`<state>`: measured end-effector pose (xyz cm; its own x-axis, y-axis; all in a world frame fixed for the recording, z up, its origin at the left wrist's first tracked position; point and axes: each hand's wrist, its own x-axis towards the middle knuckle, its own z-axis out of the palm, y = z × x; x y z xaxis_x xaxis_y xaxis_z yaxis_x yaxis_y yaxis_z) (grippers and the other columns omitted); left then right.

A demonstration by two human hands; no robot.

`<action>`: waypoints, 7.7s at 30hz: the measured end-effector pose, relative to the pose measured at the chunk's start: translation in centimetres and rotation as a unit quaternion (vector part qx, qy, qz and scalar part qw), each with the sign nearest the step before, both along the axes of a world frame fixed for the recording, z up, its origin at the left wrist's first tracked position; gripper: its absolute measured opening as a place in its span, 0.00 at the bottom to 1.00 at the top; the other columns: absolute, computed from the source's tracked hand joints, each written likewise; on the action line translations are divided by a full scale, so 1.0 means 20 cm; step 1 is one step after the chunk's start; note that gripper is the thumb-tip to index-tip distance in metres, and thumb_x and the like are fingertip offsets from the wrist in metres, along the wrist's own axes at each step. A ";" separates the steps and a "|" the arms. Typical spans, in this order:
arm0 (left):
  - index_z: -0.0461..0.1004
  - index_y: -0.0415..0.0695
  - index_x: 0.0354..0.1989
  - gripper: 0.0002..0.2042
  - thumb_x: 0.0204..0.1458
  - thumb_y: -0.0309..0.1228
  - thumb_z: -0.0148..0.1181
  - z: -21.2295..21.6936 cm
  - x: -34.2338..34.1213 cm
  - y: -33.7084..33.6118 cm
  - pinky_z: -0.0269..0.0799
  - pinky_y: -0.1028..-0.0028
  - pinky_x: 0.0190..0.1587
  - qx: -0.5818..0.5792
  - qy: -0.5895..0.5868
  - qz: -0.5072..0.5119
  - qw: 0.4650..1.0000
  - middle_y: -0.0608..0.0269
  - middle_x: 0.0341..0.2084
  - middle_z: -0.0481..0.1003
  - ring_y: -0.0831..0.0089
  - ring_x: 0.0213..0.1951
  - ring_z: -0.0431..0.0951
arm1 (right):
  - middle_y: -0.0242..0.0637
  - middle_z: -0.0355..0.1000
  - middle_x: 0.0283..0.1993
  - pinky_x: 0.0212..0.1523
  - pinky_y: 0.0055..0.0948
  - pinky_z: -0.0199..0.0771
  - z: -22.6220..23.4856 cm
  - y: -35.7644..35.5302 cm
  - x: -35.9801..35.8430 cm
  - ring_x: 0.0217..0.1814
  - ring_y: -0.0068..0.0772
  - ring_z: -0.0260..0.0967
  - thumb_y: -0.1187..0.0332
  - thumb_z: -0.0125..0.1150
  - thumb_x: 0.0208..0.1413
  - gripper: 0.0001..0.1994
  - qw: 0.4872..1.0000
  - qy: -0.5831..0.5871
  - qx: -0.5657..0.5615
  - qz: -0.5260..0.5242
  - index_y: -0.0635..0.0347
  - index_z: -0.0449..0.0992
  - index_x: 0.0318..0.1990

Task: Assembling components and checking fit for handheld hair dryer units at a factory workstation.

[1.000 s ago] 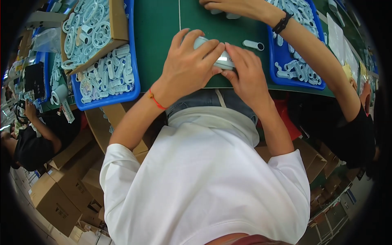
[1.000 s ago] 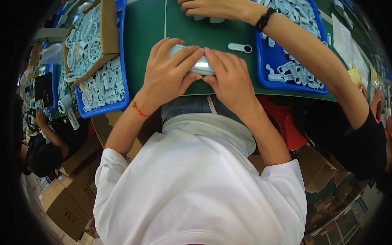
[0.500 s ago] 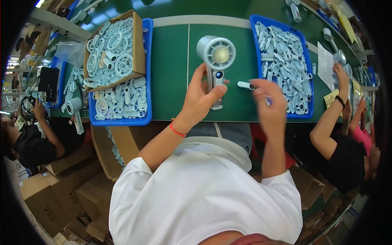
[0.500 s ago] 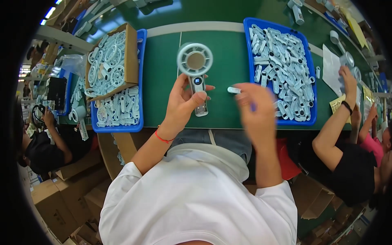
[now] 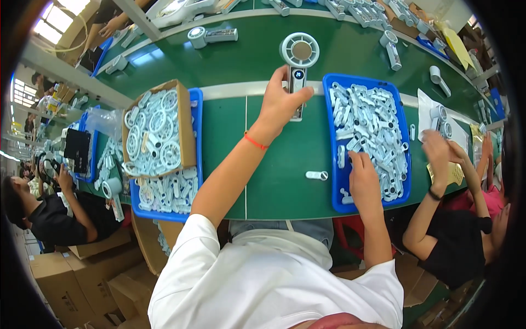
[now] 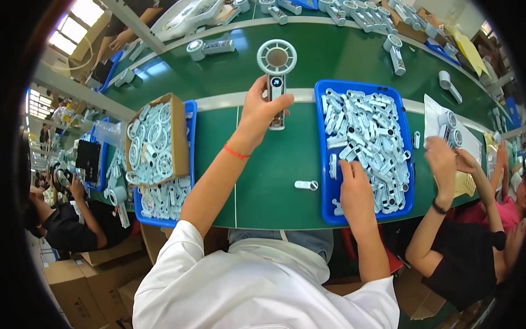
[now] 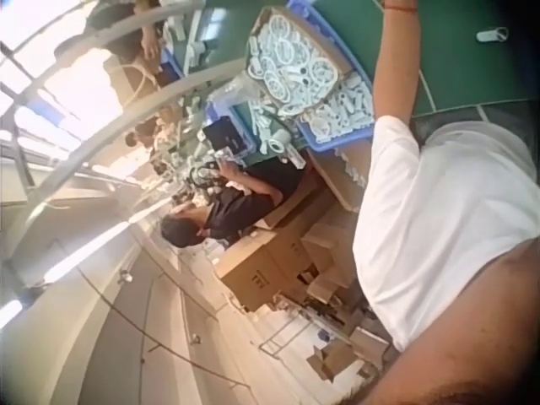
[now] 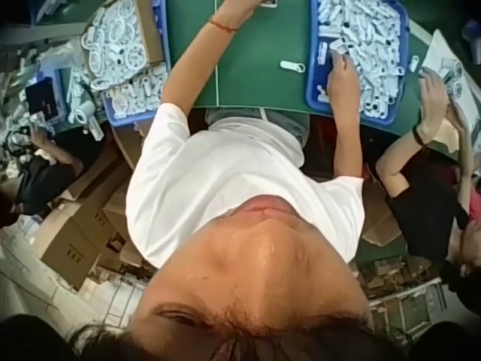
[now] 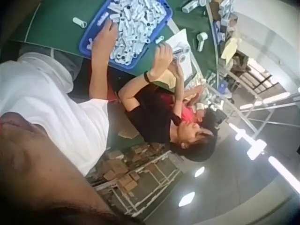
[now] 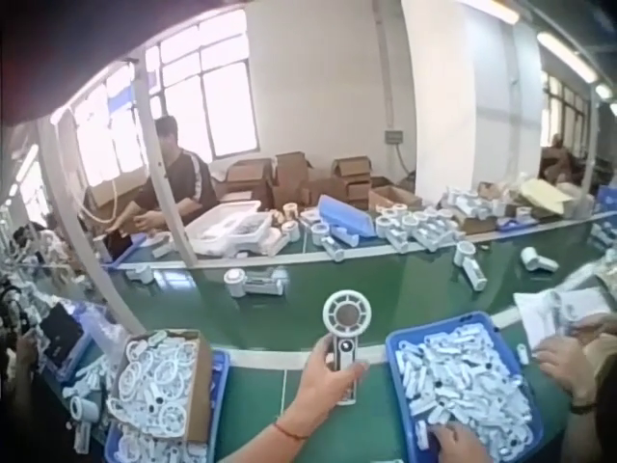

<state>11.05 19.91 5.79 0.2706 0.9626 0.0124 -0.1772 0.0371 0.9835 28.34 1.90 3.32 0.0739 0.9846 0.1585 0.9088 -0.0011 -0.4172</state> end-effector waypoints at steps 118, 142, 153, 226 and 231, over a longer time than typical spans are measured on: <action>0.74 0.39 0.30 0.06 0.43 0.19 0.55 -0.34 -0.58 -0.91 0.63 0.76 0.25 0.226 0.262 0.028 0.938 0.62 0.20 0.69 0.72 0.24 0.68 | 0.35 0.67 0.34 0.36 0.26 0.67 -0.03 0.03 -0.60 0.34 0.27 0.64 0.79 0.61 0.44 0.16 0.901 0.373 0.125 0.183 0.59 0.63 0.40; 0.71 0.43 0.39 0.22 0.30 0.31 0.67 -0.19 -0.54 -0.82 0.61 0.60 0.44 0.452 0.542 -0.014 0.709 0.66 0.32 0.72 0.67 0.43 0.69 | 0.39 0.67 0.49 0.51 0.36 0.61 -0.22 -0.07 -0.56 0.51 0.42 0.63 0.77 0.67 0.32 0.31 0.966 0.087 0.095 0.225 0.58 0.67 0.51; 0.72 0.45 0.36 0.20 0.30 0.30 0.69 -0.20 -0.56 -0.80 0.60 0.60 0.43 0.429 0.520 -0.012 0.739 0.68 0.32 0.73 0.67 0.42 0.69 | 0.41 0.67 0.49 0.51 0.36 0.61 -0.18 -0.06 -0.56 0.50 0.44 0.63 0.78 0.65 0.35 0.27 0.960 0.154 0.083 0.220 0.61 0.69 0.49; 0.70 0.55 0.47 0.21 0.40 0.28 0.57 -0.21 -0.57 1.53 0.54 0.52 0.58 0.164 0.729 0.098 0.658 0.65 0.57 0.62 0.56 0.59 0.59 | 0.41 0.69 0.37 0.35 0.26 0.72 0.12 0.01 0.03 0.35 0.31 0.72 0.77 0.51 0.51 0.12 0.840 0.534 -0.040 -0.086 0.67 0.67 0.45; 0.74 0.38 0.40 0.22 0.34 0.36 0.61 0.00 -0.55 1.40 0.71 0.69 0.45 0.138 0.719 -0.132 0.668 0.46 0.37 0.74 0.54 0.40 0.75 | 0.44 0.71 0.41 0.41 0.28 0.71 0.16 0.10 -0.01 0.41 0.34 0.72 0.82 0.53 0.48 0.17 0.826 0.558 -0.034 0.077 0.67 0.68 0.48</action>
